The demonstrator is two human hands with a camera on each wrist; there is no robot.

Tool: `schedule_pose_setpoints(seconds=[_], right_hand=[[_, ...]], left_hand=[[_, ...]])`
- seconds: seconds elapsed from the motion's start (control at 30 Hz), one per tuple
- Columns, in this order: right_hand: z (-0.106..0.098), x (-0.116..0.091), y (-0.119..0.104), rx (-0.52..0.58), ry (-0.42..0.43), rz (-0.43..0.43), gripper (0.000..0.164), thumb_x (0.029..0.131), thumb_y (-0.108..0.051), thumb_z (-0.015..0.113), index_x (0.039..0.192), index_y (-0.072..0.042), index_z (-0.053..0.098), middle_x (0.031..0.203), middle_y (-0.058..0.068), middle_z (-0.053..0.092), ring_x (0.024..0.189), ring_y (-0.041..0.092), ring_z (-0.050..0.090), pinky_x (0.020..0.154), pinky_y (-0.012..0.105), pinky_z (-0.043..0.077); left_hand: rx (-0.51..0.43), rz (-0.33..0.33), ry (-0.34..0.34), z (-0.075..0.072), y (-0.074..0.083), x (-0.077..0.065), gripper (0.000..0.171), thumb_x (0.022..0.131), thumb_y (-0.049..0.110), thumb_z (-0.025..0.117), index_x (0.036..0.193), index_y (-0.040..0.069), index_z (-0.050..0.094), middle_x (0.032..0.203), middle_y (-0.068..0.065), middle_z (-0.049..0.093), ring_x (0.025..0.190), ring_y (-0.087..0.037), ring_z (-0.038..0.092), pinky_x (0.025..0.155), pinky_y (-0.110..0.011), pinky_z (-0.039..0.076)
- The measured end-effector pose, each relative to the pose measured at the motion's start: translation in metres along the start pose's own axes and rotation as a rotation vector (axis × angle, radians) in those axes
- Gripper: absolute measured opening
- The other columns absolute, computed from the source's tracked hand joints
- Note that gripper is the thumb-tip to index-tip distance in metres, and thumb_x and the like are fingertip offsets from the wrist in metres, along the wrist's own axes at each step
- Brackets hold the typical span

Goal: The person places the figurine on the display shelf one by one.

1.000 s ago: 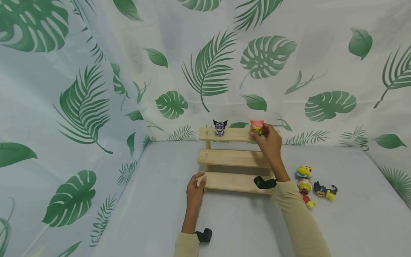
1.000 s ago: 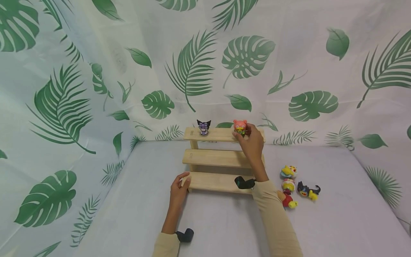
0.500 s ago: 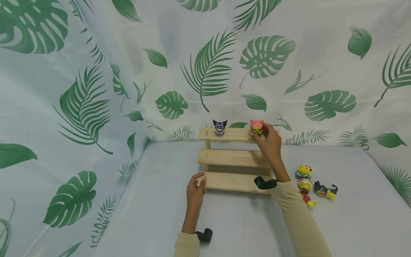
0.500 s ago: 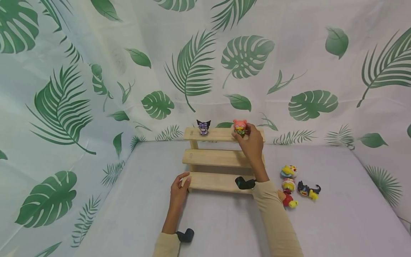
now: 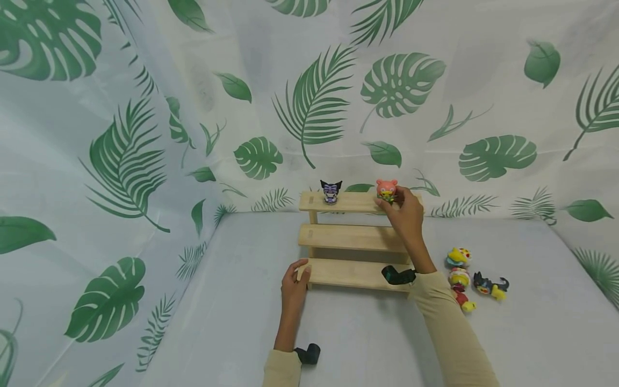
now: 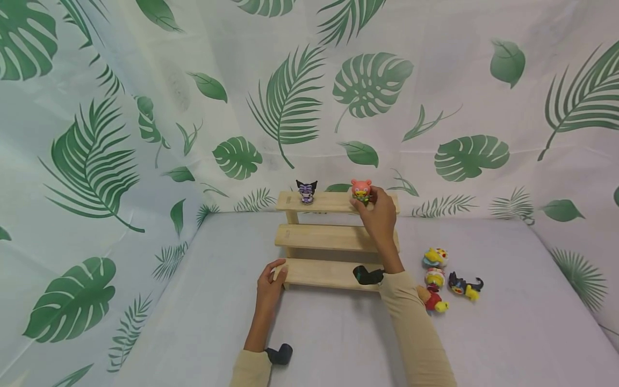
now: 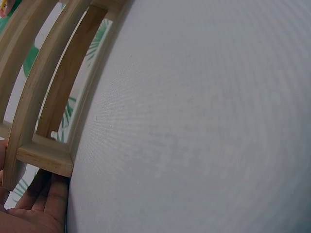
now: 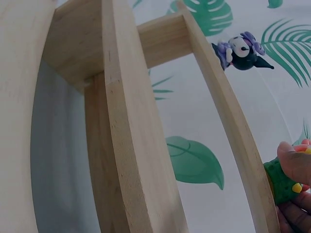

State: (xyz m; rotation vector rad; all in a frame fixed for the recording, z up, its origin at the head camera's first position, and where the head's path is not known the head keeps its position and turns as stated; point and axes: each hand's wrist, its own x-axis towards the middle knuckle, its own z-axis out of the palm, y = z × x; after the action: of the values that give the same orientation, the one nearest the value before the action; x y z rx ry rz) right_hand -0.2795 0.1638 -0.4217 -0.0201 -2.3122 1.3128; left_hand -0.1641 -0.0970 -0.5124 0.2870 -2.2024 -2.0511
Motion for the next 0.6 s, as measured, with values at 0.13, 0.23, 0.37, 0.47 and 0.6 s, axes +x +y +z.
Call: schedule_pose_setpoints(seconds=[0.13, 0.23, 0.37, 0.47, 0.6], right_hand=[[0.0001, -0.0005, -0.0002, -0.007, -0.001, -0.001, 0.054, 0.087, -0.021, 0.075, 0.128, 0.007, 0.054, 0.121, 0.028, 0.062, 0.110, 0.040, 0.060, 0.098, 0.052, 0.043], [0.0000, -0.0005, 0.0001, -0.011, -0.007, 0.005, 0.056, 0.086, -0.022, 0.076, 0.129, 0.007, 0.054, 0.122, 0.027, 0.062, 0.111, 0.040, 0.060, 0.099, 0.051, 0.043], [-0.0009, -0.0010, -0.0002, -0.009, -0.021, 0.013, 0.059, 0.086, -0.023, 0.076, 0.131, 0.006, 0.052, 0.124, 0.027, 0.061, 0.113, 0.039, 0.059, 0.099, 0.051, 0.043], [-0.0009, -0.0012, 0.0006, -0.014, -0.031, 0.011, 0.061, 0.086, -0.023, 0.076, 0.133, 0.006, 0.051, 0.125, 0.026, 0.060, 0.114, 0.039, 0.059, 0.099, 0.051, 0.043], [-0.0010, -0.0013, 0.0020, -0.029, -0.034, -0.001, 0.062, 0.085, -0.022, 0.077, 0.133, 0.007, 0.051, 0.126, 0.027, 0.060, 0.114, 0.040, 0.058, 0.099, 0.051, 0.043]], left_hand=[[0.001, 0.002, -0.001, -0.0001, -0.0016, 0.0010, 0.029, 0.096, 0.013, 0.061, 0.123, 0.003, 0.063, 0.139, -0.017, 0.056, 0.122, -0.030, 0.056, 0.076, -0.023, 0.044], [0.003, 0.005, 0.000, -0.0001, -0.0029, 0.0015, 0.029, 0.096, 0.013, 0.062, 0.123, 0.003, 0.063, 0.139, -0.017, 0.056, 0.126, -0.031, 0.054, 0.078, -0.025, 0.044], [0.005, 0.015, 0.001, 0.0003, -0.0041, 0.0016, 0.029, 0.096, 0.013, 0.062, 0.123, 0.003, 0.063, 0.139, -0.017, 0.056, 0.129, -0.032, 0.052, 0.082, -0.027, 0.045], [0.007, 0.028, 0.003, 0.0005, -0.0047, 0.0009, 0.030, 0.096, 0.013, 0.062, 0.123, 0.002, 0.062, 0.139, -0.018, 0.056, 0.128, -0.033, 0.052, 0.083, -0.028, 0.045], [0.003, 0.029, 0.004, 0.0008, -0.0046, 0.0006, 0.030, 0.096, 0.014, 0.062, 0.123, 0.002, 0.062, 0.139, -0.018, 0.056, 0.126, -0.032, 0.054, 0.081, -0.026, 0.045]])
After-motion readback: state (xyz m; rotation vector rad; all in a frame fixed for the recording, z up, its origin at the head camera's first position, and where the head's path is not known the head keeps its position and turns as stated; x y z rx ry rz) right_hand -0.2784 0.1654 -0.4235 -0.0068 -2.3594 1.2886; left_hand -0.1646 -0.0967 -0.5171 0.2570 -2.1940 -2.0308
